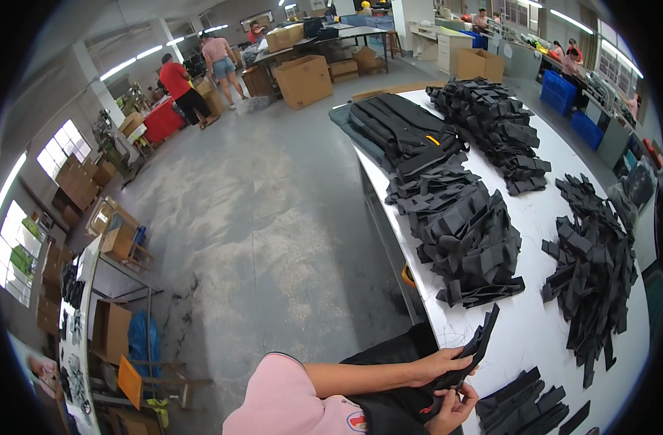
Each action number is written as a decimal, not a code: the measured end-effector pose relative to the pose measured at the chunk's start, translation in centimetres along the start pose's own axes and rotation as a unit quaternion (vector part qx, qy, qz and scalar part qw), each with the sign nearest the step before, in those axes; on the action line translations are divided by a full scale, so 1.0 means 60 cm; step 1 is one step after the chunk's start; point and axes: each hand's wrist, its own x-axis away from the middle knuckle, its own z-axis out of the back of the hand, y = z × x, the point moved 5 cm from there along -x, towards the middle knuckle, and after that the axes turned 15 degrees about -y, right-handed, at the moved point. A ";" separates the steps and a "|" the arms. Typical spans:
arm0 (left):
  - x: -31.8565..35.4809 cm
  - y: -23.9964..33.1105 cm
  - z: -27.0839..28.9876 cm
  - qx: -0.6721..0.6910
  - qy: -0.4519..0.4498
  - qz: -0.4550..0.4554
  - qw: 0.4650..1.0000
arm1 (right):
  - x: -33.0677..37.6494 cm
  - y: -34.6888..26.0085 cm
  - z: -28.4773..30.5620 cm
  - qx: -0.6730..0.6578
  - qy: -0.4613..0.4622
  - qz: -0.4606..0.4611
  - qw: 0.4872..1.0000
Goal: Trimming excess material or threads from black textile parts using hand snips.
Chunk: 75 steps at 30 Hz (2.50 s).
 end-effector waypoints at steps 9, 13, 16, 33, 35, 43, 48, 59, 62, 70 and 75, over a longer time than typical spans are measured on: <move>0.003 0.004 0.012 0.115 0.021 -0.053 0.992 | -0.002 -0.011 -0.016 0.047 -0.055 0.050 0.996; 0.005 0.011 0.014 0.125 0.029 -0.068 0.989 | -0.003 0.002 -0.013 0.045 -0.068 0.019 0.996; 0.007 0.013 0.019 0.126 0.036 -0.072 0.989 | -0.002 -0.010 -0.008 0.136 -0.005 0.106 0.985; 0.003 0.026 0.010 0.147 0.039 -0.069 0.986 | -0.007 -0.052 -0.053 0.376 -0.100 0.151 0.909; 0.006 0.023 0.007 0.151 0.041 -0.069 0.985 | -0.001 -0.063 -0.057 0.377 -0.107 0.177 0.903; -0.008 -0.009 0.015 0.199 0.044 -0.081 0.976 | -0.001 -0.028 -0.030 0.413 -0.103 0.207 0.881; 0.025 0.046 0.022 0.210 0.083 -0.098 0.969 | -0.008 -0.045 -0.043 0.328 -0.110 0.164 0.924; 0.008 0.022 0.024 0.192 0.064 -0.057 0.978 | -0.024 -0.059 0.022 0.364 0.050 0.153 0.918; 0.014 0.019 0.020 0.203 0.064 -0.054 0.976 | -0.024 -0.069 0.019 0.380 0.015 0.153 0.912; 0.010 0.013 0.006 0.209 0.059 -0.032 0.976 | -0.036 -0.071 0.011 0.416 -0.032 0.184 0.890; 0.010 0.006 0.011 0.223 0.061 -0.015 0.973 | -0.037 -0.069 0.003 0.460 -0.011 0.227 0.858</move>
